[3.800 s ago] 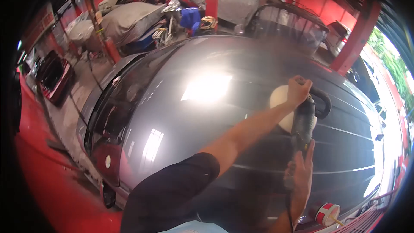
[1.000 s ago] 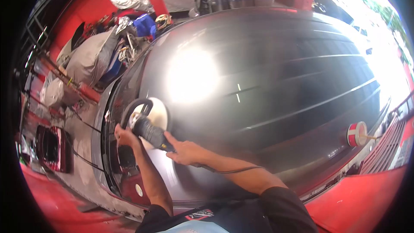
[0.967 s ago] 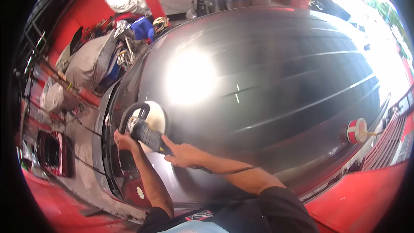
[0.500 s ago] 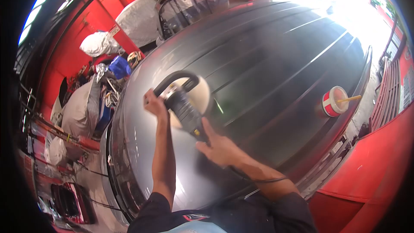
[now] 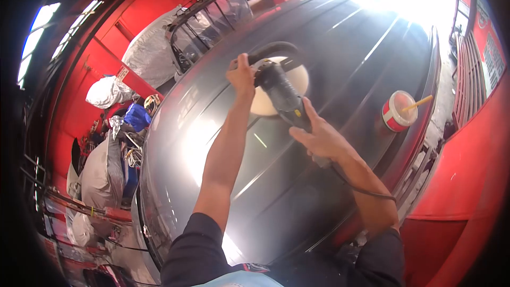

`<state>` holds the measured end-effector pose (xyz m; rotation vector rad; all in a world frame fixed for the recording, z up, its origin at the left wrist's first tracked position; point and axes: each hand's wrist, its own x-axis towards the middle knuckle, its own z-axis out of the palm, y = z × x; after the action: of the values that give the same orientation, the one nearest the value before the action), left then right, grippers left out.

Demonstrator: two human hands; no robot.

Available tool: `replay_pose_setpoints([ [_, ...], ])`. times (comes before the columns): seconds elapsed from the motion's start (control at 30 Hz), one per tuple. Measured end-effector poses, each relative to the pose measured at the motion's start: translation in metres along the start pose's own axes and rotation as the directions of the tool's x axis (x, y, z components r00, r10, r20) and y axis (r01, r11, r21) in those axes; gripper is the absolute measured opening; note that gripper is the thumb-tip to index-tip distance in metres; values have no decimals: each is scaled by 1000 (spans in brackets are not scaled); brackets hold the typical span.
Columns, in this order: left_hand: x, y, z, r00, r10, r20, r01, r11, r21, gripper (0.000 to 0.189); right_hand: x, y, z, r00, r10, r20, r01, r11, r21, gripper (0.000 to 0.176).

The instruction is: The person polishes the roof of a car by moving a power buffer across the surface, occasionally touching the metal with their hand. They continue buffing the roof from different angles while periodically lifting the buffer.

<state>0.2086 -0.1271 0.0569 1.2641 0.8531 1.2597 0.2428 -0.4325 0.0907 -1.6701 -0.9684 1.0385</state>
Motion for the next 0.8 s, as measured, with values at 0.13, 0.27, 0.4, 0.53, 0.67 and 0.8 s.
replay_pose_setpoints([
  [0.13,-22,4,-94,534,830,164,-738,363,569,18,-7,26,45,977,-167,135,173,984,-31,95],
  [0.27,-101,24,-219,802,411,-434,-351,911,216,19,-32,22,98,906,-120,405,203,964,-170,97],
  [0.4,-204,76,-279,657,391,-645,-302,920,251,18,-45,3,122,731,2,683,227,942,-247,95],
  [0.53,-261,89,-307,462,282,-841,-260,950,176,22,-53,-6,143,572,-6,820,340,912,-230,92],
  [0.67,-278,75,-319,461,253,-850,-225,960,164,19,-61,-18,133,569,72,819,351,880,-321,88],
  [0.8,-256,93,-260,667,248,-703,-250,963,103,14,-69,-72,76,661,274,699,130,875,-466,84],
])
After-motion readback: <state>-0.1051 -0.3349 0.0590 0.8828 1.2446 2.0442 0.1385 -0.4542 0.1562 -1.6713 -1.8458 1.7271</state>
